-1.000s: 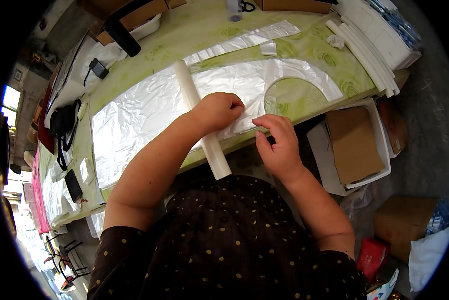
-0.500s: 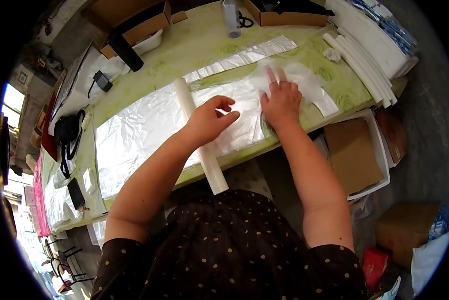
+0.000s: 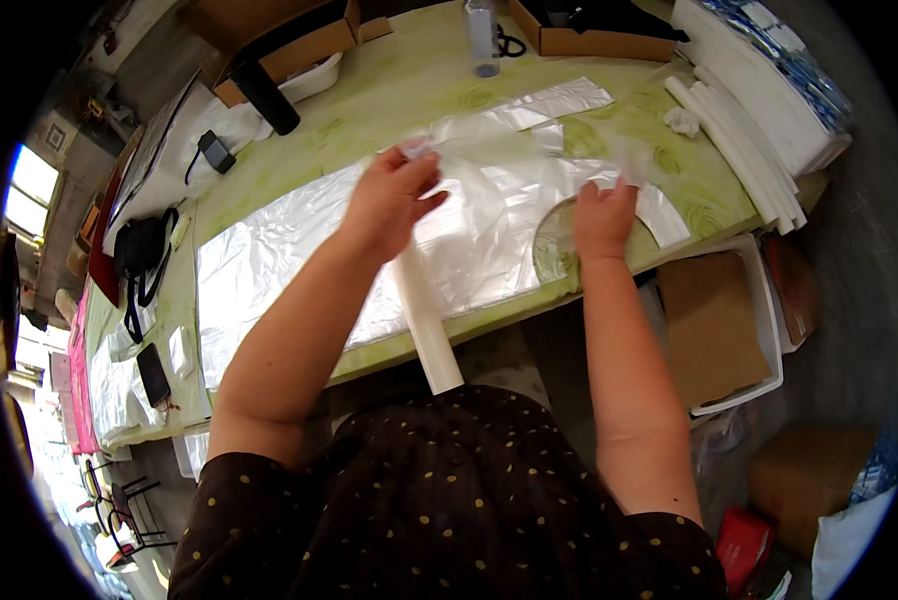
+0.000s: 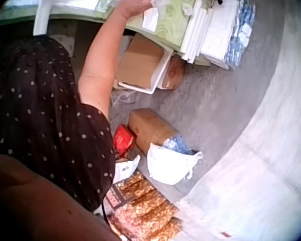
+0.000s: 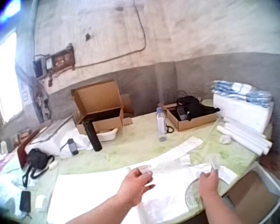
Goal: The person repeatedly unrolls a sheet of bubble wrap, folds it into a small packet, and places it on the table. The process is repeated multiple times with the same roll of bubble wrap.
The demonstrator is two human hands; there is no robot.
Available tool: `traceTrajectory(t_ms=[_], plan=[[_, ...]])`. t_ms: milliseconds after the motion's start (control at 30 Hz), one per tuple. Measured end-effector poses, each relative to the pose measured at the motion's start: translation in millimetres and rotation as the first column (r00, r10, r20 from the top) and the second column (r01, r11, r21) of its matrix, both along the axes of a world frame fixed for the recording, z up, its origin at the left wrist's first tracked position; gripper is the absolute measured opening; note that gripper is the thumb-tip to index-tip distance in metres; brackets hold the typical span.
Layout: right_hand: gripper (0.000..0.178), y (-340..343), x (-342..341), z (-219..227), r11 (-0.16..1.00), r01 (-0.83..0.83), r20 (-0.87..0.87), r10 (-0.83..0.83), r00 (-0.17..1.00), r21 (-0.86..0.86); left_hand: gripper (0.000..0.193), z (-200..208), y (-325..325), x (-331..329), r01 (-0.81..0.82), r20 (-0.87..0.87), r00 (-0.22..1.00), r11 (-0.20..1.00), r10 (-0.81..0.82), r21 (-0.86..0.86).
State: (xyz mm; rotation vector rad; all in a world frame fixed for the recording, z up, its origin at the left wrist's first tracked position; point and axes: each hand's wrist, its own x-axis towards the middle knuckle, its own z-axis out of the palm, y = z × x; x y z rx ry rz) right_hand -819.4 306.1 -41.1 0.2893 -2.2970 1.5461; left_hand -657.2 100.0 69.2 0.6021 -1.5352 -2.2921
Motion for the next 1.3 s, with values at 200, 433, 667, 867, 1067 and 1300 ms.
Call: traceTrajectory(t_ms=[200, 433, 667, 867, 1067, 1300], plan=[[0.043, 9.3, -0.9, -5.2, 0.997, -0.05, 0.053, 0.054, 0.997, -0.065, 0.041, 16.5, -93.0, 140.0, -0.296, 0.076, 0.948, 0.945, 0.308, -0.142], [0.032, 0.9, 1.0, -0.5, 0.996, -0.082, 0.08, 0.084, 0.993, -0.026, 0.065, -43.7, -158.7, 230.0, -0.197, 0.369, 0.698, 0.659, 0.614, -0.726], [0.029, 6.8, 10.6, -7.0, 0.97, -0.239, -0.119, 0.233, 0.965, -0.04, 0.048, -47.0, -82.8, 170.1, -0.151, -0.147, 0.965, 0.002, 0.217, -0.989], [0.03, -26.1, 140.4, 31.9, 0.769, -0.599, -0.342, 0.637, 0.691, 0.223, 0.043, -96.6, -33.2, 154.5, 0.132, 0.147, 0.972, 0.095, 0.183, -0.987], [0.032, -50.3, 207.2, 35.7, 0.419, -0.88, -0.151, 0.907, 0.393, 0.225, 0.053, -72.8, -33.2, 163.0, 0.376, 0.359, 0.912, -0.056, 0.201, -0.925], [0.029, -56.4, 215.8, 50.6, 0.361, -0.866, -0.081, 0.931, 0.356, 0.346, 0.047, -26.0, -53.4, 139.1, 0.154, 0.15, 0.985, 0.041, -0.084, -0.987]])
